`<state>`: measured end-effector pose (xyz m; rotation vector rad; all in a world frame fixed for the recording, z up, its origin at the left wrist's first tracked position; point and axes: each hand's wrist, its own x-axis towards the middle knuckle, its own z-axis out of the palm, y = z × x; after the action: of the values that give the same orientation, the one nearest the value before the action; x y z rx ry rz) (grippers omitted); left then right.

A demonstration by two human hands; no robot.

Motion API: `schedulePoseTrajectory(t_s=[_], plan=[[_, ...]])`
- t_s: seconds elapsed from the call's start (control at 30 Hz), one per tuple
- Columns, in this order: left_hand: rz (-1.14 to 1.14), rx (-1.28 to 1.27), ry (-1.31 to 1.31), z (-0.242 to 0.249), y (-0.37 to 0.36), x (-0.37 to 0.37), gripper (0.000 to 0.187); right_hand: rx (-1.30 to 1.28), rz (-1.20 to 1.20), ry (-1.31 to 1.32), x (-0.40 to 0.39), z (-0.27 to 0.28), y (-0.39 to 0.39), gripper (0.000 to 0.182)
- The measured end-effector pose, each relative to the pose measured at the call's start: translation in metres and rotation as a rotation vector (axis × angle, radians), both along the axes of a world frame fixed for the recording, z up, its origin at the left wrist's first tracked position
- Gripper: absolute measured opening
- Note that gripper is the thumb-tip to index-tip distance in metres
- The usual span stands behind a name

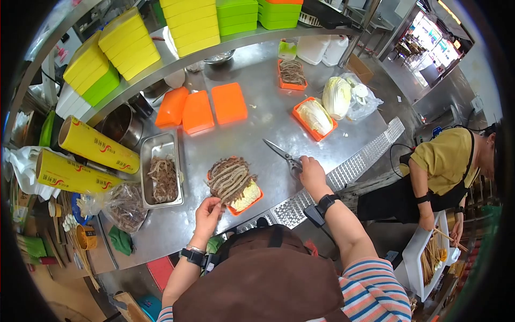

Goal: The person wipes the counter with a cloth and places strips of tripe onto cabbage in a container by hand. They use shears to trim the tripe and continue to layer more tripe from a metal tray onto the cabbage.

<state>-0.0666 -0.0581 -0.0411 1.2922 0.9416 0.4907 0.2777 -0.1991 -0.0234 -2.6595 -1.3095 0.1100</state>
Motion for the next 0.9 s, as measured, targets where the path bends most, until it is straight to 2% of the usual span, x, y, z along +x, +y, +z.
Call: schedulePoseTrajectory(t_s=[0.07, 0.13, 0.2, 0.27, 0.3, 0.37, 0.43, 0.47, 0.57, 0.63, 0.9], plan=[[0.003, -0.036, -0.038, -0.002, 0.001, -0.002, 0.015, 0.012, 0.056, 0.007, 0.0, 0.001, -0.002, 0.047], [-0.021, -0.036, -0.022, 0.0, 0.003, -0.003, 0.017, 0.117, -0.051, 0.255, -0.001, 0.01, -0.002, 0.052], [-0.019, -0.053, -0.022, -0.001, 0.003, -0.005, 0.018, 0.262, -0.094, 0.317, -0.013, 0.03, -0.008, 0.051], [-0.007, -0.072, -0.057, -0.008, 0.003, -0.008, 0.018, 0.331, -0.115, 0.818, -0.024, 0.049, -0.026, 0.059], [-0.018, -0.085, -0.108, -0.011, 0.002, -0.008, 0.019, 0.3, -0.193, 1.023, -0.046, 0.077, -0.032, 0.061], [-0.022, -0.073, -0.094, -0.014, 0.002, -0.009, 0.019, 0.294, -0.202, 1.484, -0.074, 0.1, -0.047, 0.059], [0.009, -0.082, -0.096, -0.007, 0.001, -0.008, 0.016, 0.122, -0.141, 1.582, -0.105, 0.113, -0.057, 0.056], [0.01, -0.084, -0.098, -0.005, 0.002, -0.008, 0.016, 0.045, -0.065, 1.728, -0.115, 0.113, -0.056, 0.054], [0.019, -0.122, -0.092, -0.005, 0.005, -0.009, 0.015, -0.101, -0.005, 1.82, -0.136, 0.087, -0.051, 0.054], [0.0, -0.077, -0.081, -0.008, 0.007, -0.01, 0.017, -0.176, -0.054, 1.697, -0.148, 0.075, -0.048, 0.052], [-0.013, 0.003, -0.102, -0.018, 0.005, -0.008, 0.014, -0.192, -0.074, 1.545, -0.167, 0.077, -0.024, 0.049]])
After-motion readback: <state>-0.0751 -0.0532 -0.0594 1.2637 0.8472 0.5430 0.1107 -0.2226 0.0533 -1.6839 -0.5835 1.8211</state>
